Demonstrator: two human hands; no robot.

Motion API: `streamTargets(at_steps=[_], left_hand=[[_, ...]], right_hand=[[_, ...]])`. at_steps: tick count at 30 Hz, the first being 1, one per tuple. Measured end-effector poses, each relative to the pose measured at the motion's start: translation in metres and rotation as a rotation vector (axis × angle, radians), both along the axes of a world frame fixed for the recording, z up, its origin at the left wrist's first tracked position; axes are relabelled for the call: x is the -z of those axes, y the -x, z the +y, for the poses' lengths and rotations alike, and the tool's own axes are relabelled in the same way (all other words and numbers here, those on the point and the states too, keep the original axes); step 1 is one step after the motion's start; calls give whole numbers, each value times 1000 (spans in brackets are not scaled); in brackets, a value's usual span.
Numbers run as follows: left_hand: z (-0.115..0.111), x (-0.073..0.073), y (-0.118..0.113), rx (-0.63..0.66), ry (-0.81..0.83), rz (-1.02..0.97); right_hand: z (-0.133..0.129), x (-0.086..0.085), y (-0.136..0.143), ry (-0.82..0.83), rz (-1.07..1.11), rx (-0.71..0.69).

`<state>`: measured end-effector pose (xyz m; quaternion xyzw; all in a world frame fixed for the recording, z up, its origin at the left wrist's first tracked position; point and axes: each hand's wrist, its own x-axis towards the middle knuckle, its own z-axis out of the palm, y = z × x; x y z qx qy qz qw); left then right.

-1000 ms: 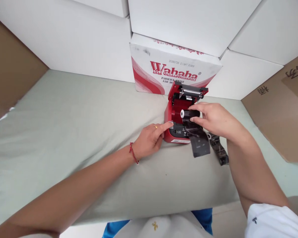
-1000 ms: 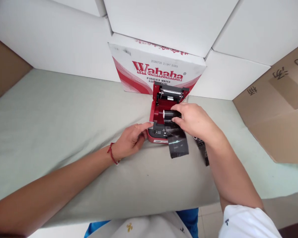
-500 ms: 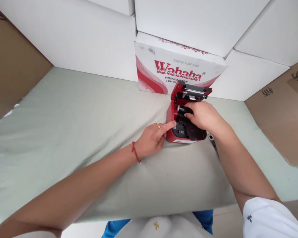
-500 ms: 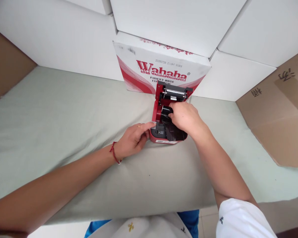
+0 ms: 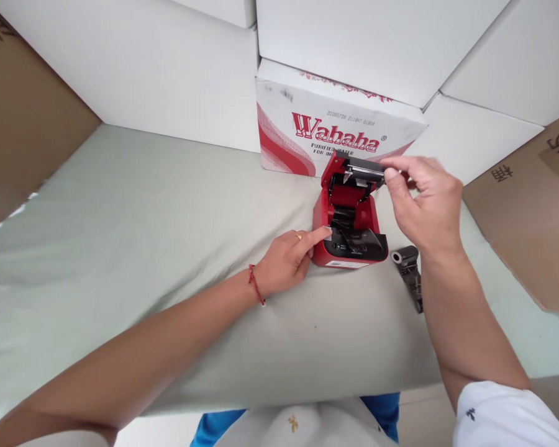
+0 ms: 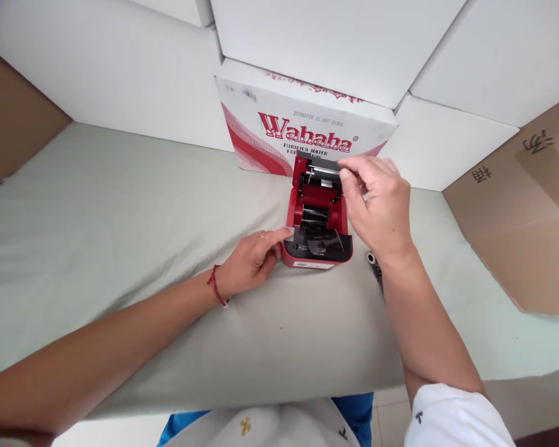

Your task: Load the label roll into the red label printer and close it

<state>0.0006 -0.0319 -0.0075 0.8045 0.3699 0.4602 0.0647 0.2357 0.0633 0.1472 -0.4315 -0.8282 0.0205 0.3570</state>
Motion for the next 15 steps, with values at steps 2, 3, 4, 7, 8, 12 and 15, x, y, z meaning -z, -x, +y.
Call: streamTargets(at_steps=[2,3,4,7,8,12,15], left_hand=[[0,0,0,3,13,-3],[0,0,0,0,14,-3],[0,1,0,-4,11,-2],[0,2,0,-14,-12,4],[0,2,0,-16,-17,6],[-1,1,-1,-17,-16,-23],[-3,-4,0,-109,-73,-67]], right_hand=[[9,4,-3,-74,-79,8],[12,8,-5,-75,-134,-2],[15,11,-7,-69,-176,-13],[9,20,-13,-46,-197,-27],[3,22,-14,-40,-169,-28],[-25,27,-21,18,-62,-88],[-40,34,-26,66,-51,-153]])
